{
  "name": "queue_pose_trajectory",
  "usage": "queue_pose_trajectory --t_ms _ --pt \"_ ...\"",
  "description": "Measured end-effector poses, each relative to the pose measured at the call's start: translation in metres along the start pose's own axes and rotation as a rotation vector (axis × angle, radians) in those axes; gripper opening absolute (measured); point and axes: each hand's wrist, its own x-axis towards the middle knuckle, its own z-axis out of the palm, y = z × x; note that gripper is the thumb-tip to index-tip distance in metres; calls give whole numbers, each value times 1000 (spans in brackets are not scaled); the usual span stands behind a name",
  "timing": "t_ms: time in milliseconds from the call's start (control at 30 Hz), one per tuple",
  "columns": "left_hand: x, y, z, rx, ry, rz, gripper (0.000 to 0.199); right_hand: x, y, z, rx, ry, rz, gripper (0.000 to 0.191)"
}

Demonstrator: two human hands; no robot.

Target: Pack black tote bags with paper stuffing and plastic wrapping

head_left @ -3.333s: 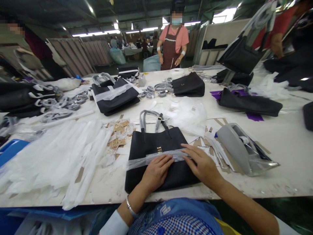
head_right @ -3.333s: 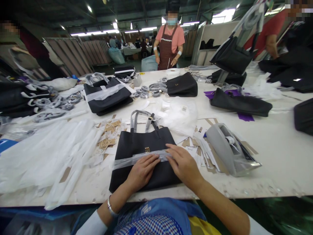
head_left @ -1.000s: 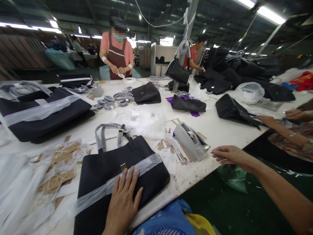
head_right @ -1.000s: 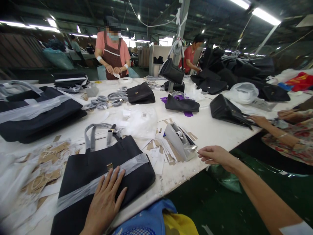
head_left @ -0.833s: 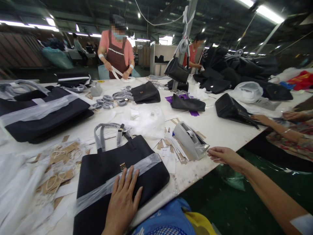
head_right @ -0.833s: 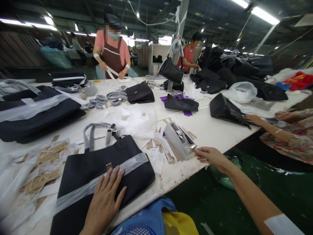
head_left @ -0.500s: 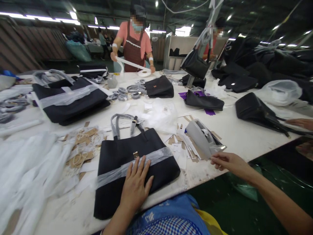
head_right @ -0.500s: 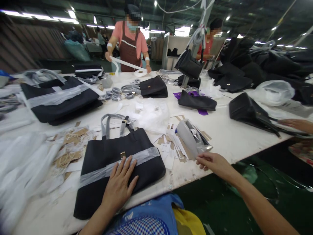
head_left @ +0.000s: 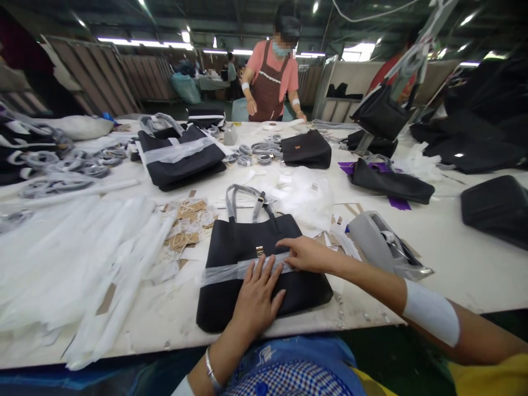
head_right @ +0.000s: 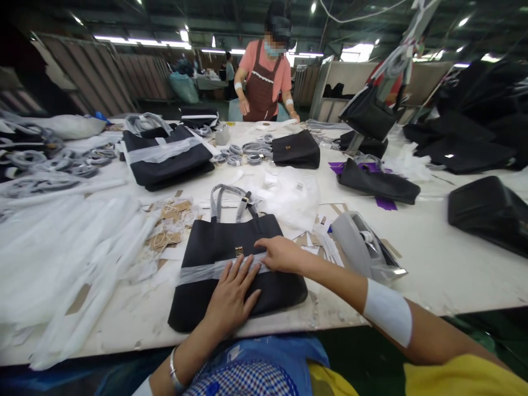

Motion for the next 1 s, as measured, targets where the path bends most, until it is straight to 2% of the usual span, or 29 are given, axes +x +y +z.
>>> queue_pose_trajectory --t_ms 133,300,433,533,633,733,800,867,933,1000 --pt "0 -1 0 -19 11 -2 59 14 -2 2 -314 -47 94 59" --pt "0 -1 1 -19 14 8 59 15 8 5 -516 -4 83 61" --pt "0 -1 1 -18 9 7 58 6 21 0 -540 28 118 69" --pt "0 -1 1 -17 9 8 58 -8 44 -10 -488 72 165 75" --pt "1 -2 2 -15 4 4 58 -31 76 -19 -391 126 252 68" --pt "1 -2 3 -12 10 5 58 -57 90 -17 -358 286 348 52" --pt "1 -1 4 -1 12 12 59 -71 80 -6 -312 425 248 42" --pt "1 -1 3 19 5 19 60 -77 63 14 -273 491 20 42" --pt "2 0 3 48 -3 25 62 -78 50 38 -301 464 -167 52" --pt "2 0 2 76 -4 31 63 -78 51 60 -350 432 -220 63"
